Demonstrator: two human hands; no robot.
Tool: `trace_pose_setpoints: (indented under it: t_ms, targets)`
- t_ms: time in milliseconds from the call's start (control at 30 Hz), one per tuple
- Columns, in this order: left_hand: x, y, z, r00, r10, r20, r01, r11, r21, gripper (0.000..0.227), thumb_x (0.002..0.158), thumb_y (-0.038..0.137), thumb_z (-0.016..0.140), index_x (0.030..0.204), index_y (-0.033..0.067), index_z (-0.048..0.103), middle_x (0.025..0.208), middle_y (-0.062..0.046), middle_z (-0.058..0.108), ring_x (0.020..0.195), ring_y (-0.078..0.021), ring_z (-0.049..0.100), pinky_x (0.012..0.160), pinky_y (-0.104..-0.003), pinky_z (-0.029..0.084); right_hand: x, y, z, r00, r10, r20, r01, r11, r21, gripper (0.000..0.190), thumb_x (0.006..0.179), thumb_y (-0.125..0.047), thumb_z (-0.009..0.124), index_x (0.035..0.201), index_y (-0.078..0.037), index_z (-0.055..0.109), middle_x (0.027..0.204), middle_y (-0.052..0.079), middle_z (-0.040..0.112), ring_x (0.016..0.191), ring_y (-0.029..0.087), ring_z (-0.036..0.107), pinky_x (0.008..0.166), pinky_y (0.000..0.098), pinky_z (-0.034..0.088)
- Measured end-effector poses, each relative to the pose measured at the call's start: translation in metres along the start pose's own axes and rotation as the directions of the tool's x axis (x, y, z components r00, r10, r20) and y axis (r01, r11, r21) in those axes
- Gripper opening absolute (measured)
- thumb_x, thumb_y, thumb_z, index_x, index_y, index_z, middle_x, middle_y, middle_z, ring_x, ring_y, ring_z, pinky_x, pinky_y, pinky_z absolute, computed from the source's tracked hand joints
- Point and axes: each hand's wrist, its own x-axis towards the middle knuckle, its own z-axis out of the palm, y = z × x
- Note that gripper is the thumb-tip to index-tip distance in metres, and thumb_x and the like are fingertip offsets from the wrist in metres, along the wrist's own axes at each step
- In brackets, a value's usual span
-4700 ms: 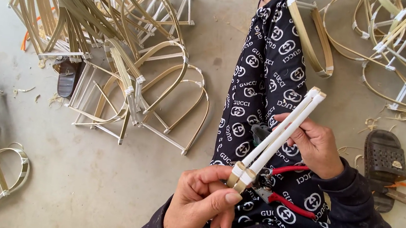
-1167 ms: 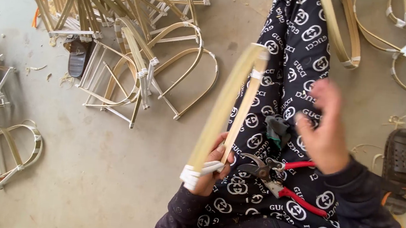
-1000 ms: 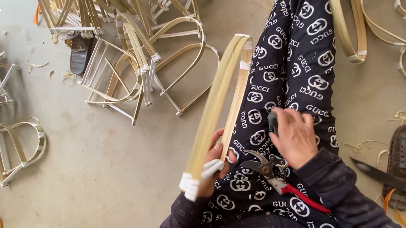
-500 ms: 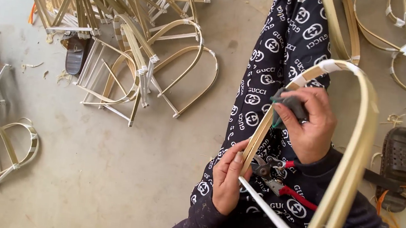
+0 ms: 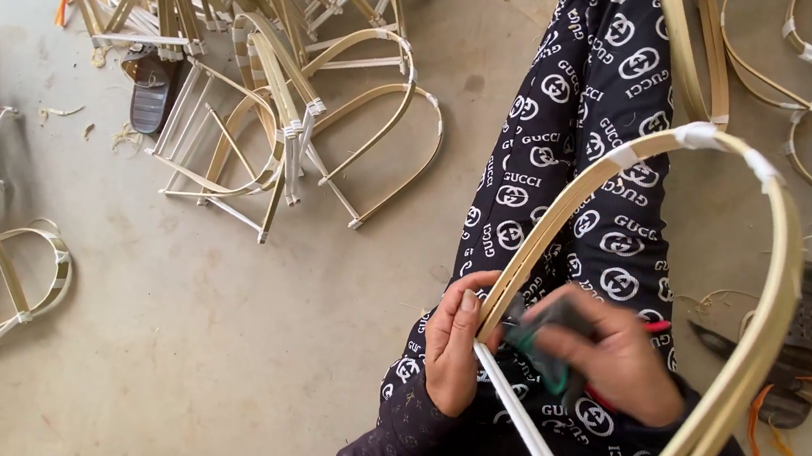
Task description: Assembling and finishing bamboo furniture frames by hand using pliers.
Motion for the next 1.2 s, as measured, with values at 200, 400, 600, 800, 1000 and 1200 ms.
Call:
trace_pose_setpoints:
  t_ms: [200,400,600,800,1000,1200]
  targets:
    - [-0.006,0.005,0.011,0.998,-0.042,0.038,0.04,0.998,0.055,0.04,0.112,0.026,0.042,0.133,-0.002,0.062,0.078,0.003,0.057,0.063,-0.0026,0.049,0.055,-0.017,0.037,0.019,-0.065,-0.001,0.801,-0.474,-0.364,0.376,0.873,-0.311,0.02,0.102,-0.013,0.067,0.119,-0.004,0.064,0.108,0.005,0.065,0.093,0.01,0.062,0.084,0.0264,0.053]
    - [-0.009,-0.017,0.007,0.999,-0.016,0.03,0.014,0.999,0.04,0.037,0.111,0.025,0.046,0.129,-0.0034,0.062,0.08,0.003,0.059,0.064,-0.0032,0.048,0.056,-0.018,0.037,0.029,-0.055,0.032,0.722,-0.666,-0.187,0.34,0.577,-0.742,0.013,0.1,-0.012,0.07,0.11,-0.005,0.066,0.108,0.007,0.066,0.1,0.019,0.065,0.088,0.0339,0.054]
    - [-0.004,-0.022,0.003,0.997,0.041,0.06,-0.039,0.999,-0.03,0.036,0.114,0.023,0.046,0.13,-0.0042,0.063,0.077,0.004,0.054,0.067,-0.0026,0.046,0.06,-0.019,0.038,0.023,-0.034,0.034,0.743,-0.661,-0.106,0.38,0.547,-0.746,0.016,0.095,-0.015,0.072,0.107,-0.006,0.067,0.101,0.01,0.066,0.093,0.021,0.066,0.08,0.0329,0.055]
    - [-0.004,-0.022,0.009,0.997,0.039,0.061,-0.043,0.997,0.06,0.036,0.112,0.024,0.045,0.128,-0.0036,0.063,0.08,0.001,0.06,0.067,-0.0047,0.049,0.059,-0.02,0.039,0.047,-0.056,0.018,0.69,-0.636,-0.347,0.203,0.629,-0.75,0.013,0.103,-0.014,0.07,0.105,-0.002,0.066,0.1,0.012,0.063,0.091,0.022,0.065,0.08,0.0345,0.052]
    - [0.004,-0.048,-0.012,0.998,0.058,0.035,-0.057,0.998,-0.032,0.037,0.115,0.025,0.042,0.125,-0.0041,0.064,0.087,0.003,0.06,0.073,-0.0035,0.05,0.065,-0.019,0.041,0.015,-0.031,0.055,0.799,-0.6,-0.032,0.417,0.592,-0.69,0.022,0.086,-0.014,0.075,0.103,-0.002,0.067,0.098,0.012,0.064,0.09,0.024,0.067,0.077,0.0327,0.055]
    - [0.002,-0.029,0.004,0.999,0.003,0.037,-0.005,0.999,0.047,0.037,0.112,0.025,0.043,0.118,-0.0038,0.065,0.076,0.002,0.057,0.062,-0.0043,0.048,0.056,-0.02,0.037,0.056,-0.041,0.003,0.577,-0.766,-0.283,0.245,0.493,-0.835,0.017,0.104,-0.011,0.077,0.108,-0.005,0.062,0.102,0.012,0.065,0.091,0.025,0.066,0.083,0.0332,0.052]
